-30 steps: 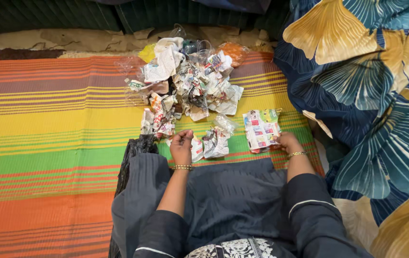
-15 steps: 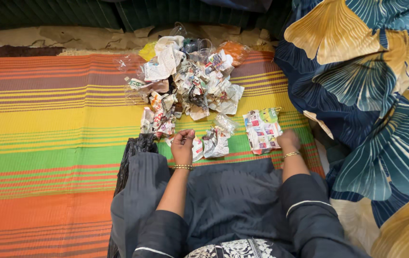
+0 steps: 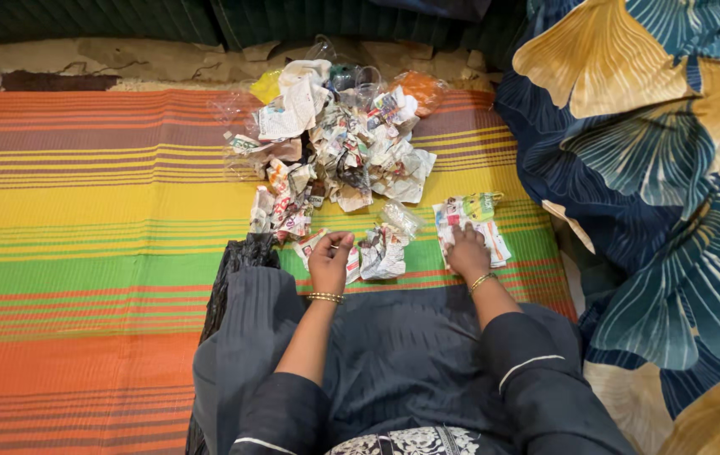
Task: The person sits on a mat and folds small pieces of newspaper and printed paper into smaller squares. They pick up individual pieces from a pile, fold them by hand, and place the folded pieces into a separate stack.
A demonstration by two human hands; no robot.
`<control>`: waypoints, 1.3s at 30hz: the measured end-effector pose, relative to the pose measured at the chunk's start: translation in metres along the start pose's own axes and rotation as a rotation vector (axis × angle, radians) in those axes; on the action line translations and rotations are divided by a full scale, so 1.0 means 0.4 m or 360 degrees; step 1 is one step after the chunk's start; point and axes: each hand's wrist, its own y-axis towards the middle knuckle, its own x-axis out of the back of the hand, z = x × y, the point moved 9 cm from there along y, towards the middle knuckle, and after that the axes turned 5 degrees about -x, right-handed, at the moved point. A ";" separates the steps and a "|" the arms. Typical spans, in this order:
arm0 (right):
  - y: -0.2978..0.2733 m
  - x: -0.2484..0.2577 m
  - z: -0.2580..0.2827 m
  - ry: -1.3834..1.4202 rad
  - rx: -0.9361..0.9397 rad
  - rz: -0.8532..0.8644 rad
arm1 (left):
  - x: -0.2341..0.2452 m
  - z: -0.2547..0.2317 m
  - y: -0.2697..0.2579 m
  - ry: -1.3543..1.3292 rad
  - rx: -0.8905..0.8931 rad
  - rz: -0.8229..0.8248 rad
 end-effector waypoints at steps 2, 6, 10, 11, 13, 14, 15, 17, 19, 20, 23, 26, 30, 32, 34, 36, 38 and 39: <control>0.001 -0.007 0.001 -0.0052 -0.0058 0.0056 | -0.009 -0.005 -0.003 0.0032 0.0006 0.0032; -0.009 0.006 0.004 -0.0048 -0.0135 0.0145 | -0.024 -0.020 -0.003 0.0046 -0.0023 0.0093; -0.016 0.080 0.026 0.0120 -0.0094 -0.0062 | -0.024 -0.024 -0.007 0.0135 -0.0030 0.0100; -0.019 0.110 0.037 0.0149 -0.0073 -0.0203 | -0.025 -0.021 -0.007 0.0133 -0.0010 0.0113; -0.030 0.158 0.061 0.0224 0.0001 -0.0404 | -0.026 -0.008 -0.010 0.0129 0.0037 0.0133; -0.037 0.178 0.074 0.0271 0.0050 -0.0466 | -0.026 -0.003 -0.011 0.0109 0.0034 0.0134; -0.045 0.195 0.090 0.0319 0.0098 -0.0529 | -0.027 0.003 -0.011 0.0089 0.0031 0.0135; -0.063 0.209 0.144 0.0425 0.0343 -0.0481 | -0.032 0.017 -0.006 -0.0012 0.0030 0.0144; -0.087 0.220 0.198 0.0478 0.0579 -0.0449 | -0.033 0.034 0.001 -0.0172 0.0035 0.0154; -0.100 0.224 0.224 0.0480 0.0694 -0.0443 | -0.028 0.048 0.003 -0.0171 0.0072 0.0135; -0.115 0.222 0.270 0.0437 0.0855 -0.0387 | -0.017 0.078 0.010 -0.0148 0.0149 0.0090; -0.114 0.216 0.281 0.0463 0.0971 -0.0392 | -0.012 0.087 0.011 -0.0136 0.0156 0.0083; -0.055 0.206 0.246 0.0730 0.0926 -0.0468 | -0.016 0.086 0.008 -0.0145 0.0182 0.0092; 0.007 0.224 0.181 0.1026 0.0767 -0.0619 | -0.016 0.091 0.006 -0.0112 0.0210 0.0084; 0.077 0.234 0.105 0.1204 0.0589 -0.0737 | -0.011 0.097 0.002 -0.0095 0.0228 0.0073; 0.144 0.247 0.030 0.1227 0.0455 -0.0837 | -0.019 0.103 0.001 -0.0122 0.0202 0.0108; 0.185 0.250 -0.018 0.1143 0.0398 -0.0931 | -0.017 0.116 -0.004 -0.0102 0.0222 0.0120; 0.200 0.252 -0.033 0.1067 0.0380 -0.0968 | -0.015 0.125 -0.006 -0.0070 0.0255 0.0116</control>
